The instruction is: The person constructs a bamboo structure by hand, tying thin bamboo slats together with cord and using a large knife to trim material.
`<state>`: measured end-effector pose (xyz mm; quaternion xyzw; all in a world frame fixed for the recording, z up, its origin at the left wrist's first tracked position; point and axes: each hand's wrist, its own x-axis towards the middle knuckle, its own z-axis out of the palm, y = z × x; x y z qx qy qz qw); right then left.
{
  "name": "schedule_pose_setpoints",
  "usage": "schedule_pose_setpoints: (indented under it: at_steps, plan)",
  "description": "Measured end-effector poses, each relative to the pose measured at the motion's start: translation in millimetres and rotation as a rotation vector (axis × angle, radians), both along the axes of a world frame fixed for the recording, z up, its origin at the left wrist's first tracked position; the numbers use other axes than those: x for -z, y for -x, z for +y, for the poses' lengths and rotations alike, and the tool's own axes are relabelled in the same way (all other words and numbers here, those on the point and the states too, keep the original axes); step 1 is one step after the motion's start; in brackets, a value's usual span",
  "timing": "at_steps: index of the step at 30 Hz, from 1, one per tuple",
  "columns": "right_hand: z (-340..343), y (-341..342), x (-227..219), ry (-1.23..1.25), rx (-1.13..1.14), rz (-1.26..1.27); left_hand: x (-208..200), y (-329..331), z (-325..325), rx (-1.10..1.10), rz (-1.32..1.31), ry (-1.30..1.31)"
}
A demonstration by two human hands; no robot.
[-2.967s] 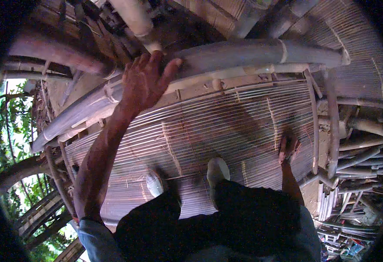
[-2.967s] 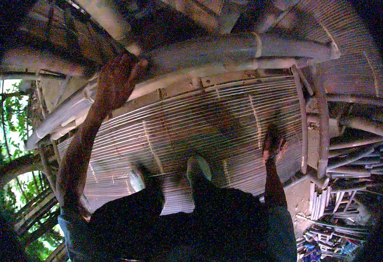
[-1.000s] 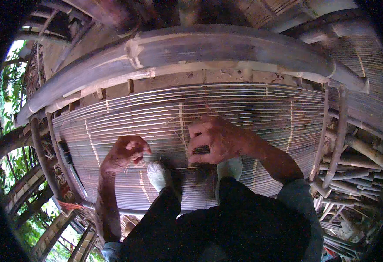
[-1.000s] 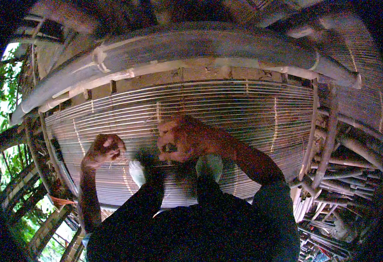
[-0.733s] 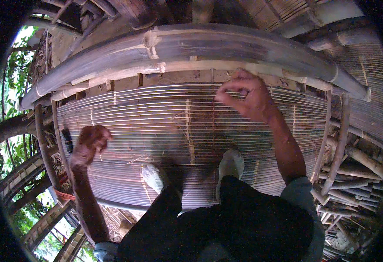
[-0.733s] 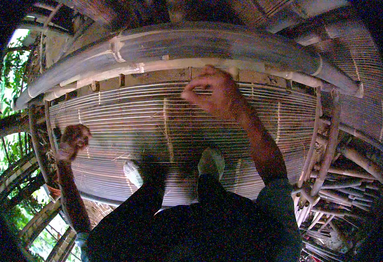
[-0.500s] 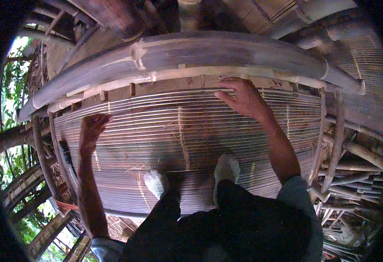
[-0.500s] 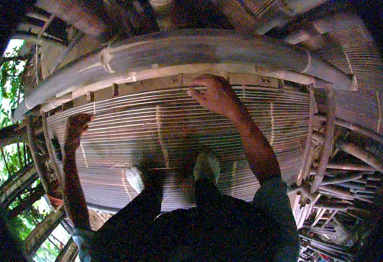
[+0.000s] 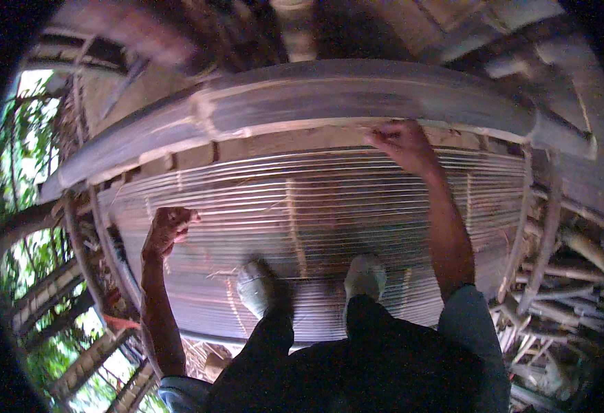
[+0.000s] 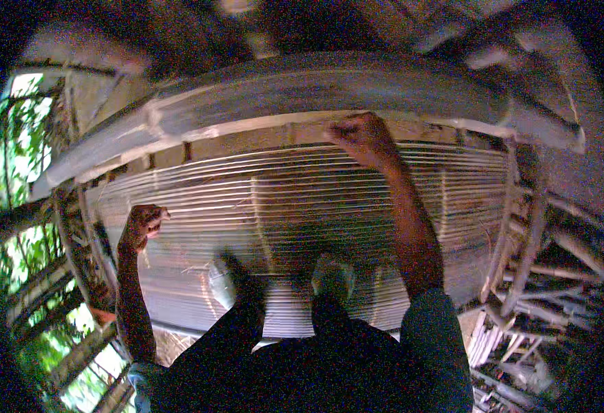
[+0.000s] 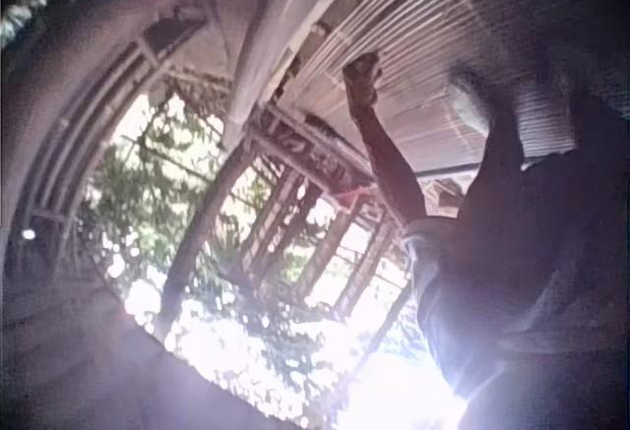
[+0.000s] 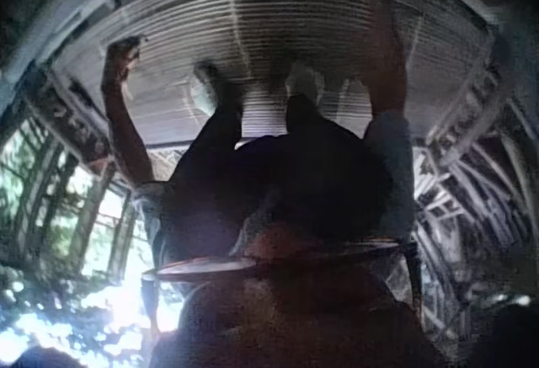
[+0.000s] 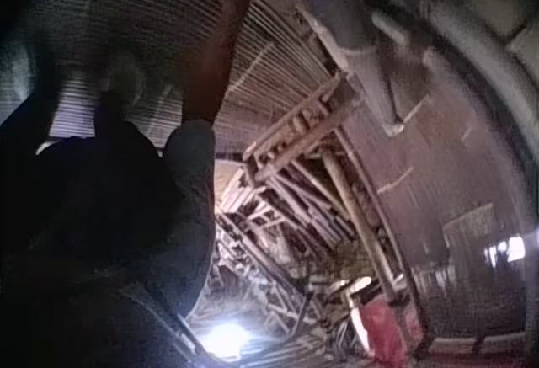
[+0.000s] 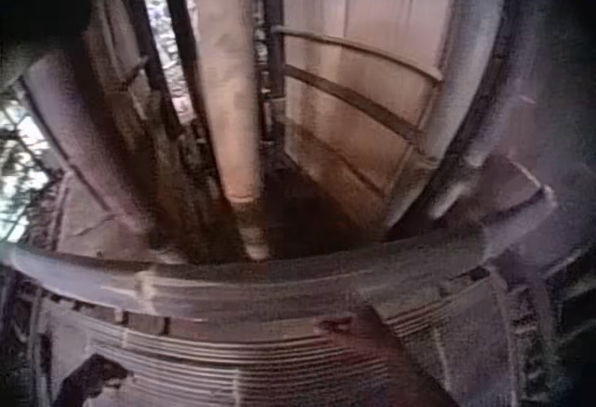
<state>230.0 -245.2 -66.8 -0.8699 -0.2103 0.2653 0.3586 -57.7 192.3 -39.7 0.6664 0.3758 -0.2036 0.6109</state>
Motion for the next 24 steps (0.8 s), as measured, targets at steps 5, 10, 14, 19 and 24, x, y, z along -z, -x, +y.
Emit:
schedule_pose_setpoints:
  at_steps: [5, 10, 14, 19, 24]
  plan:
    - [12.0, 8.0, -11.6, -0.111, -0.218, 0.114, -27.9, 84.4, 21.3, -0.400, -0.182, 0.004]
    - [35.4, 13.7, -39.1, -0.084, -0.291, -0.037, -74.5, 68.7, 7.9, -0.348, -0.273, -0.187]
    - [29.5, 6.9, -13.3, -0.237, -0.193, -0.057, -71.9, 69.2, -1.4, -0.331, -0.242, -0.101]
    - [28.7, 20.9, -13.4, -0.170, -0.225, -0.045, -39.5, 111.0, 9.4, -0.338, -0.152, -0.116]
    - [36.4, 34.7, -21.2, -0.218, -0.258, 0.040, -43.6, 143.5, 51.1, -0.194, -0.043, -0.257]
